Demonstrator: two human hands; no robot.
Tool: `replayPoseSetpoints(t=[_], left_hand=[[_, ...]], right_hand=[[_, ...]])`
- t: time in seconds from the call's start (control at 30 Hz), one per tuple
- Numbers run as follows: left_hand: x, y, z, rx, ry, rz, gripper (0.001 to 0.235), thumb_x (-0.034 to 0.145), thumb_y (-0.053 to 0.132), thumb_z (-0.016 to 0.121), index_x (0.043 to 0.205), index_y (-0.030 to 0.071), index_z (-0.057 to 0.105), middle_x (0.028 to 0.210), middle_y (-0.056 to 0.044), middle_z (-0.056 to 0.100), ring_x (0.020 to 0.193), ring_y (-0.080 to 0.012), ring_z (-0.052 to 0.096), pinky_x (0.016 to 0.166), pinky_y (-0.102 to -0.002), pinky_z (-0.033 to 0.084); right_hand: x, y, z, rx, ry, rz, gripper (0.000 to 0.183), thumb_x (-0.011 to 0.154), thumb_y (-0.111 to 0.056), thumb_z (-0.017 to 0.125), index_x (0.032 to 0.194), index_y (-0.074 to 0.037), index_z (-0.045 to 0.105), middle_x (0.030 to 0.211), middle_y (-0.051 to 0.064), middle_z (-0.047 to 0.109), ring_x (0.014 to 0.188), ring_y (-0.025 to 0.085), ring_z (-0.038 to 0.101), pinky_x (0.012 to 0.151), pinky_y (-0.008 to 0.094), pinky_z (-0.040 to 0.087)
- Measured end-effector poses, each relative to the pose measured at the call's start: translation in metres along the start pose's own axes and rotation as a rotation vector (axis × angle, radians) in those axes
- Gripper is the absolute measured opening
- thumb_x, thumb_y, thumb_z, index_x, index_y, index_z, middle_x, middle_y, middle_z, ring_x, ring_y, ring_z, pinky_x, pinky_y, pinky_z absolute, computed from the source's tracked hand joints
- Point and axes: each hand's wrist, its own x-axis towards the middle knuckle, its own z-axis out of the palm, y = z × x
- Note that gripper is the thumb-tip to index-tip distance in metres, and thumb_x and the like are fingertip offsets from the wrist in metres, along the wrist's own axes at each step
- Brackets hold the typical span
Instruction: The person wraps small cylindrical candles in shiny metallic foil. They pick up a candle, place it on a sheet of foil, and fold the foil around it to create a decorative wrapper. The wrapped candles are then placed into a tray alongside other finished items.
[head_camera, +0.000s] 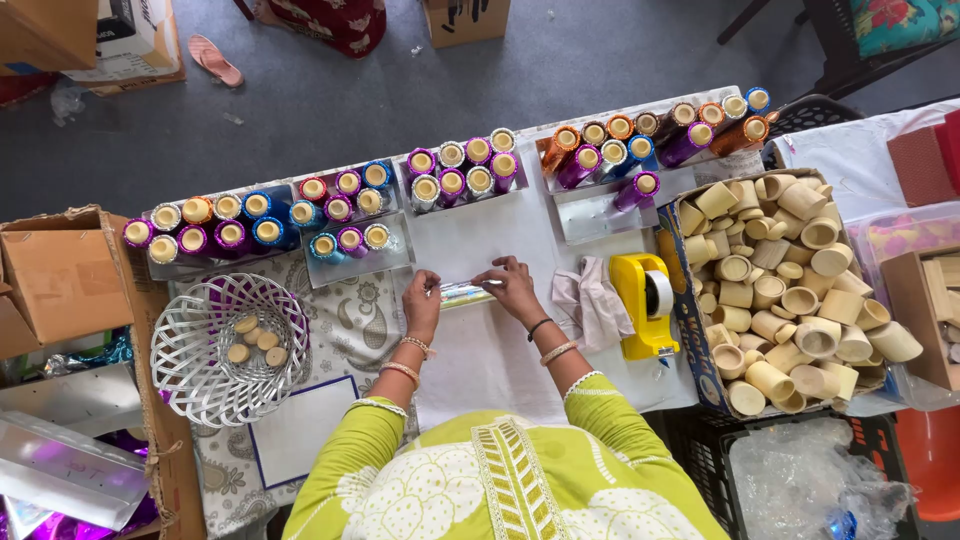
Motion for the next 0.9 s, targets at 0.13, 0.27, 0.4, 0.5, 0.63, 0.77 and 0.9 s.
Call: replayPoseSetpoints(t=[0.13, 0.27, 0.4, 0.5, 0.63, 0.77, 0.9], left_hand=[[-0.008, 0.008, -0.015, 0.249, 0.027, 0.008, 0.018, 0.083, -0.007, 0.062, 0.093, 0.006, 0.068, 0.089, -0.007, 0.07, 0.09, -0.027, 0.066, 0.089, -0.041, 0.051], [-0.025, 0.055, -0.035, 0.511, -0.039, 0.456, 0.022, 0.08, -0.005, 0.063, 0.1, 0.002, 0.069, 0.107, -0.013, 0.065, 0.112, -0.0342, 0.058, 0.104, -0.045, 0.047], [-0.038, 0.077, -0.024, 0.561, -0.284, 0.71, 0.031, 0.09, 0.001, 0.061, 0.12, -0.005, 0.064, 0.123, -0.018, 0.063, 0.121, -0.0341, 0.058, 0.105, -0.043, 0.046], [-0.039, 0.056, -0.022, 0.732, -0.325, 0.731, 0.048, 0.084, -0.003, 0.056, 0.131, -0.005, 0.06, 0.131, -0.019, 0.063, 0.125, -0.0316, 0.057, 0.109, -0.041, 0.046], [-0.04, 0.049, -0.022, 0.724, -0.351, 0.71, 0.047, 0.088, -0.003, 0.056, 0.135, -0.004, 0.058, 0.132, -0.018, 0.062, 0.126, -0.0314, 0.057, 0.11, -0.041, 0.046], [-0.043, 0.05, -0.021, 0.77, -0.345, 0.714, 0.05, 0.084, -0.003, 0.057, 0.134, -0.004, 0.058, 0.132, -0.019, 0.061, 0.125, -0.0323, 0.056, 0.109, -0.042, 0.044], [-0.043, 0.052, -0.021, 0.798, -0.362, 0.7, 0.052, 0.083, -0.005, 0.057, 0.135, -0.004, 0.057, 0.133, -0.019, 0.061, 0.126, -0.0324, 0.055, 0.109, -0.041, 0.044]], right_hand=[[-0.007, -0.003, -0.001, 0.005, 0.013, 0.0, 0.025, 0.084, -0.022, 0.078, 0.103, -0.038, 0.081, 0.128, 0.003, 0.058, 0.116, 0.029, 0.049, 0.103, 0.04, 0.047], [-0.011, -0.004, -0.001, 0.047, -0.018, 0.046, 0.025, 0.085, -0.02, 0.078, 0.104, -0.035, 0.082, 0.129, 0.004, 0.056, 0.117, 0.028, 0.05, 0.104, 0.038, 0.049], [-0.012, -0.005, -0.001, 0.11, -0.009, 0.04, 0.026, 0.086, -0.016, 0.077, 0.106, -0.032, 0.081, 0.13, 0.006, 0.054, 0.12, 0.028, 0.05, 0.103, 0.036, 0.052], [-0.013, -0.001, 0.001, 0.124, -0.01, 0.037, 0.027, 0.086, -0.015, 0.077, 0.107, -0.031, 0.081, 0.129, 0.008, 0.053, 0.12, 0.03, 0.049, 0.104, 0.037, 0.052], [-0.017, 0.012, 0.006, 0.248, -0.018, 0.072, 0.032, 0.083, -0.016, 0.077, 0.111, -0.03, 0.078, 0.129, 0.009, 0.05, 0.12, 0.03, 0.047, 0.102, 0.035, 0.055], [-0.025, 0.035, 0.015, 0.181, 0.073, 0.076, 0.032, 0.085, -0.023, 0.083, 0.116, -0.024, 0.077, 0.125, 0.009, 0.053, 0.118, 0.03, 0.049, 0.103, 0.041, 0.048], [-0.043, 0.042, 0.001, 0.276, 0.129, 0.178, 0.034, 0.089, -0.023, 0.079, 0.123, -0.018, 0.072, 0.115, 0.009, 0.054, 0.102, 0.028, 0.055, 0.088, 0.038, 0.054]])
